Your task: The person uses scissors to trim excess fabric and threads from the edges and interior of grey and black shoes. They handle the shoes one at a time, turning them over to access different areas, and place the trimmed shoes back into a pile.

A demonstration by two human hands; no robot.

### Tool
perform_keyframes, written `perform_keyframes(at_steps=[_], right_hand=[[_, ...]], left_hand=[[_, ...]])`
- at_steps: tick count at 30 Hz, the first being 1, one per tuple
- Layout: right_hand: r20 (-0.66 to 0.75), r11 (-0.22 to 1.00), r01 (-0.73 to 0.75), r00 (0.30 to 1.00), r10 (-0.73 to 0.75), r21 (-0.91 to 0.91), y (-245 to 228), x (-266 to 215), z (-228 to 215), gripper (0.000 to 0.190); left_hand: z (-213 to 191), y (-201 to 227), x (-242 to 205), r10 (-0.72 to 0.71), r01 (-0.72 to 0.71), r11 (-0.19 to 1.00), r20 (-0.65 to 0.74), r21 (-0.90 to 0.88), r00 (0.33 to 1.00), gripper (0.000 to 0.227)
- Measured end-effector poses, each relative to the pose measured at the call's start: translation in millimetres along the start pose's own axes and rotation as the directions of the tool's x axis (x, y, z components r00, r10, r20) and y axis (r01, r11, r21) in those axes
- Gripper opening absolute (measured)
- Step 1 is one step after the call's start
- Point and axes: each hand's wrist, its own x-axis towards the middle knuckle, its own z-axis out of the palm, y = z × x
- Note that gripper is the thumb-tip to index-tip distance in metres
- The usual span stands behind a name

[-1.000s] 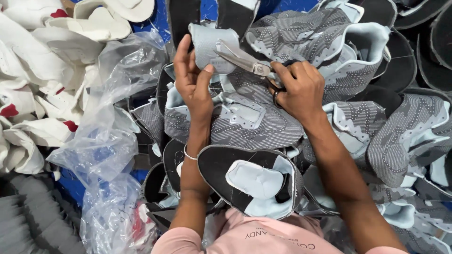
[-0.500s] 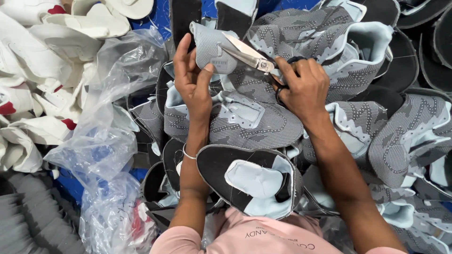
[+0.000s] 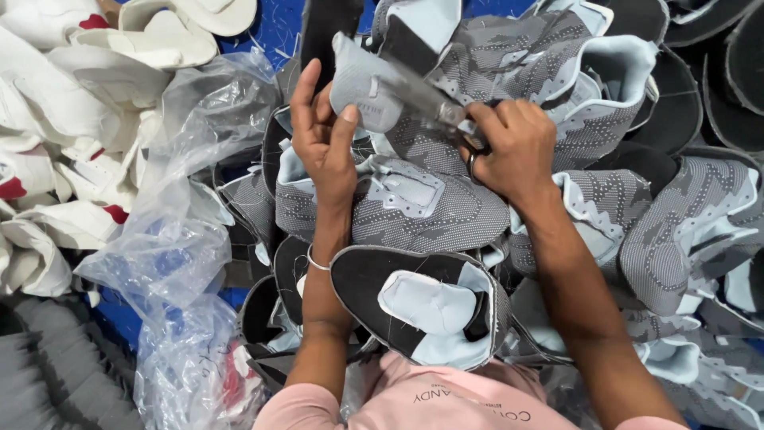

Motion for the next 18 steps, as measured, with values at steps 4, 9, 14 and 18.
perform_keyframes(at_steps=[4, 9, 14, 18], right_hand=[[0.022, 0.997, 0.055, 0.998, -0.054, -0.053, 2.9, -5.9, 10.9, 0.039], [0.004, 0.990, 0.090, 0.996, -0.090, -0.110, 7.3, -9.2, 17.5, 0.038], [0.056, 0.991, 0.123, 0.991, -0.120, -0.058, 9.3, -8.7, 12.3, 0.035], [0.089, 0.991, 0.129, 0.988, -0.128, -0.015, 5.6, -1.6, 2.1, 0.036]], left_hand=[[0.3, -2.6, 1.4, 0.027, -0.026, 0.997, -0.011, 0.076, 1.000, 0.054], [-4.4, -4.3, 0.6, 0.054, -0.022, 0.971, -0.128, 0.237, 0.990, 0.044], [-3.5, -4.7, 1.7, 0.043, -0.016, 0.975, -0.120, 0.220, 0.992, 0.039], [-3.6, -3.5, 2.8, 0.026, 0.000, 0.984, -0.143, 0.176, 0.989, 0.040]])
